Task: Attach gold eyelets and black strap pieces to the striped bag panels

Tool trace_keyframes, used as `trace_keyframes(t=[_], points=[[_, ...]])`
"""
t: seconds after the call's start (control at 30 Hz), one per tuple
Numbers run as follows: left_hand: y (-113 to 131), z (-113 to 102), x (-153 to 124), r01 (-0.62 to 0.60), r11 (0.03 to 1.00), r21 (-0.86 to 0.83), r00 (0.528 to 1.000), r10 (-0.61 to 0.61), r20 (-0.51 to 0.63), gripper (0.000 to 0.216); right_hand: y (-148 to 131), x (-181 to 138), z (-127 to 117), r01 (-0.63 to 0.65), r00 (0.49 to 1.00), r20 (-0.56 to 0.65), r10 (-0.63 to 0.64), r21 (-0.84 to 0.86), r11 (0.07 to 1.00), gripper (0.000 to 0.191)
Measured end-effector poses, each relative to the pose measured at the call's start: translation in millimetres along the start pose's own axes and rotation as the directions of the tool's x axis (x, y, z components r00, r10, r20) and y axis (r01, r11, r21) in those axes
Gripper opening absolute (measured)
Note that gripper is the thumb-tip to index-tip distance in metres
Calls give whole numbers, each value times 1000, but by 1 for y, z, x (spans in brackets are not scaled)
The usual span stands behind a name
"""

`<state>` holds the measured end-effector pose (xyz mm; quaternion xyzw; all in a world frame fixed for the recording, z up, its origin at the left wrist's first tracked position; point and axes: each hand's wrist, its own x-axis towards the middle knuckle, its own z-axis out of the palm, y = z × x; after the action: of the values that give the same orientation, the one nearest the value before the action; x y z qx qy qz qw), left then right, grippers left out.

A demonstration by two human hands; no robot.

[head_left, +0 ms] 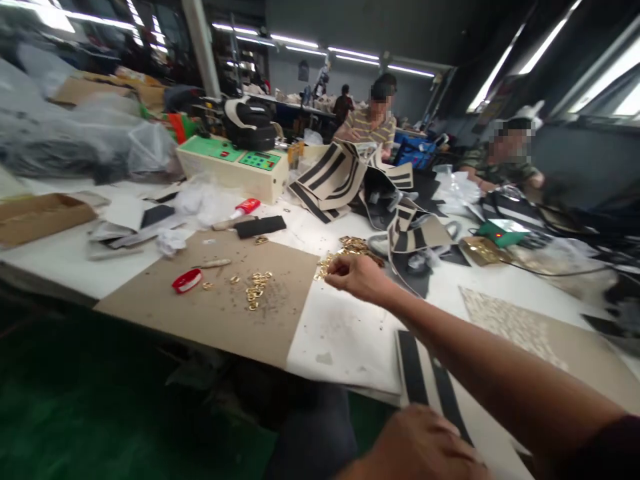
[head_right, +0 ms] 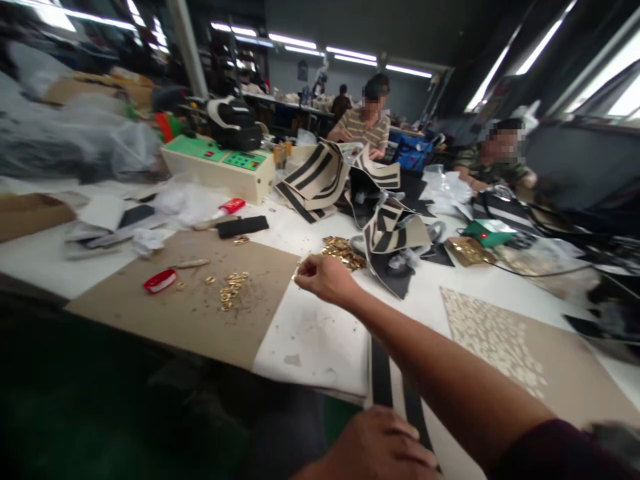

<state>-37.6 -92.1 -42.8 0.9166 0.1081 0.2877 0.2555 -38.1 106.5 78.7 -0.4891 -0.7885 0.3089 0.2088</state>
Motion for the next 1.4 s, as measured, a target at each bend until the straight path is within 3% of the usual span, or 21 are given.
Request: trace_keyframes(t=[0.07,0.17,0.2,0.23,0.3,0.33,0.37,0.43,0.47,0.5,0.6,0.67,0.77,0.97,1.03,1.27,1.33,1.4], points=[[0,-15,3,15,953,-303,954,-104,-281,27,29,-41,-56,-72,990,-114,81,81,994,17],[2,-51,1,136,780,-612,816,-438,-377,28,79,-117,-109,-235,893,-358,271,142,962,27],[1,-63,1,205,702,-682,704,-589,-395,25,96,-142,-115,-285,852,-412,322,150,947,29],[-2,-74,2,234,633,-738,545,-714,-440,23,112,-164,-115,-320,820,-443,362,169,932,30],[-12,-92,10,220,608,-763,374,-775,-509,32,137,-197,-106,-357,787,-447,425,232,905,31],[-18,-98,17,194,596,-779,258,-797,-546,37,145,-208,-99,-364,779,-439,448,265,893,30],[-24,-103,23,127,574,-809,83,-818,-569,39,150,-216,-92,-367,770,-439,463,289,884,29],[-33,-112,36,2,563,-826,-110,-821,-560,38,154,-222,-80,-360,749,-482,455,281,890,28],[-36,-116,40,-39,574,-818,-166,-811,-561,38,154,-223,-77,-353,745,-507,433,250,902,26],[-37,-119,43,-43,590,-806,-190,-797,-574,39,153,-223,-74,-342,752,-523,401,211,916,24],[-33,-121,38,139,651,-746,-286,-695,-660,51,150,-221,-67,-305,826,-477,301,71,950,15],[-29,-116,28,361,674,-644,-289,-576,-765,54,150,-221,-61,-269,882,-407,236,-23,963,9],[-27,-100,8,599,643,-477,-168,-481,-860,45,152,-223,-52,-207,929,-333,159,-114,972,6],[-40,-76,-27,633,669,-388,96,-566,-819,38,152,-222,-54,-255,950,-205,237,-69,964,5],[-45,-73,-35,630,690,-358,153,-562,-813,37,151,-219,-58,-291,947,-159,280,-51,955,6],[-61,-57,-46,646,711,-279,282,-561,-778,33,150,-203,-70,-444,896,24,444,7,896,8],[-63,-53,-45,615,723,-315,268,-567,-779,33,149,-201,-73,-438,898,61,436,12,899,8],[-64,-51,-45,565,731,-383,225,-583,-781,35,149,-201,-73,-427,902,87,423,32,904,10]])
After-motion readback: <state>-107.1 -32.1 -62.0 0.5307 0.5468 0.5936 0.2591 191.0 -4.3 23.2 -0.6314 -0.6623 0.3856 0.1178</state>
